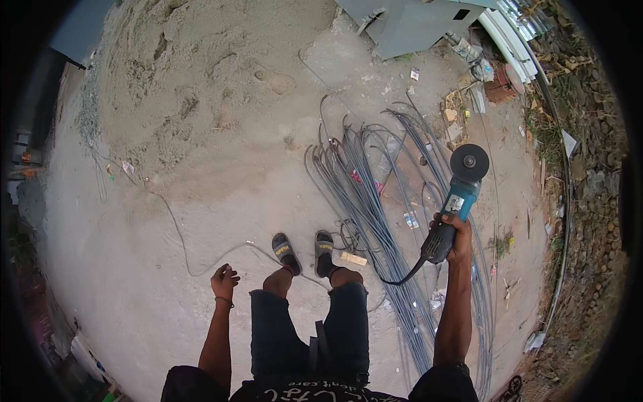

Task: The person uses an angle grinder to cut through several thin metal rods while crouching on the ground. They hold the grinder with both hands, positioning the blade against a rod until it is severed, then moves to the next rod.

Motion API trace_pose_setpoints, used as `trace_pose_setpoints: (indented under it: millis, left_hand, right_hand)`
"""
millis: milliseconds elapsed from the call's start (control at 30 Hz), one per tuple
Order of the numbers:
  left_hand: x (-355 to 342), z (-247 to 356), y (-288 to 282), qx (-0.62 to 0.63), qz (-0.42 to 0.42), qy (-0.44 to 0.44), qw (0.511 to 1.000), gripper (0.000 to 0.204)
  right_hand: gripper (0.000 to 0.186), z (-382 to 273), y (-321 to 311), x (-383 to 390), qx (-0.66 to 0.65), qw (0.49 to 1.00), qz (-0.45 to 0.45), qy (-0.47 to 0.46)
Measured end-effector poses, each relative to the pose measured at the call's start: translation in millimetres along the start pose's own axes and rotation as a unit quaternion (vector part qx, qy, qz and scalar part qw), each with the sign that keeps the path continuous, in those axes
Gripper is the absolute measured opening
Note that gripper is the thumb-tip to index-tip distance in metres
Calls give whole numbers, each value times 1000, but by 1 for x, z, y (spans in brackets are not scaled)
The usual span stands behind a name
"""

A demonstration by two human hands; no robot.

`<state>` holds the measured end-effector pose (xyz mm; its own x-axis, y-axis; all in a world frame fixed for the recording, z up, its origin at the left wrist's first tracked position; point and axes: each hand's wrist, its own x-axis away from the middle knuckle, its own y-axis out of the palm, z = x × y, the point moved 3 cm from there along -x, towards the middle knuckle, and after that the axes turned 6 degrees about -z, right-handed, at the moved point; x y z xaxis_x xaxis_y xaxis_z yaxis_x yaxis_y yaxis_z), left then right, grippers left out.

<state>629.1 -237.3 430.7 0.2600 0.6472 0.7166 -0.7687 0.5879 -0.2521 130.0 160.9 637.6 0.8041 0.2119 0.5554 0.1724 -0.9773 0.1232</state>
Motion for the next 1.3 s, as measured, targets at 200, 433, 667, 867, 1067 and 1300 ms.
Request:
trace_pose_setpoints:
  millis: [200, 433, 667, 867, 1067, 1300]
  left_hand:
    - [-53, 19, -44, -64, -42, 26, 997, 42]
    - [-60, -1, -10, -140, -155, -33, 977, 42]
    - [-29, -19, 19, -56, -173, -56, 982, 40]
    - [-7, -72, -10, -38, -121, -109, 986, 38]
    - [-14, -62, 58, -54, -73, 33, 995, 38]
    - [-18, -53, 202, 119, -149, 42, 981, 45]
  right_hand:
    - [36, -7, 48, 8, -8, 999, 0, -31]
    - [37, -15, 69, 11, 49, 997, -14, -60]
    - [34, 9, 90, 10, 46, 998, -20, -34]
    - [35, 41, 144, 3, 48, 997, -63, 10]
    - [33, 97, 178, -41, 104, 986, -128, 22]
    - [39, 174, 189, -109, 221, 961, -160, 37]
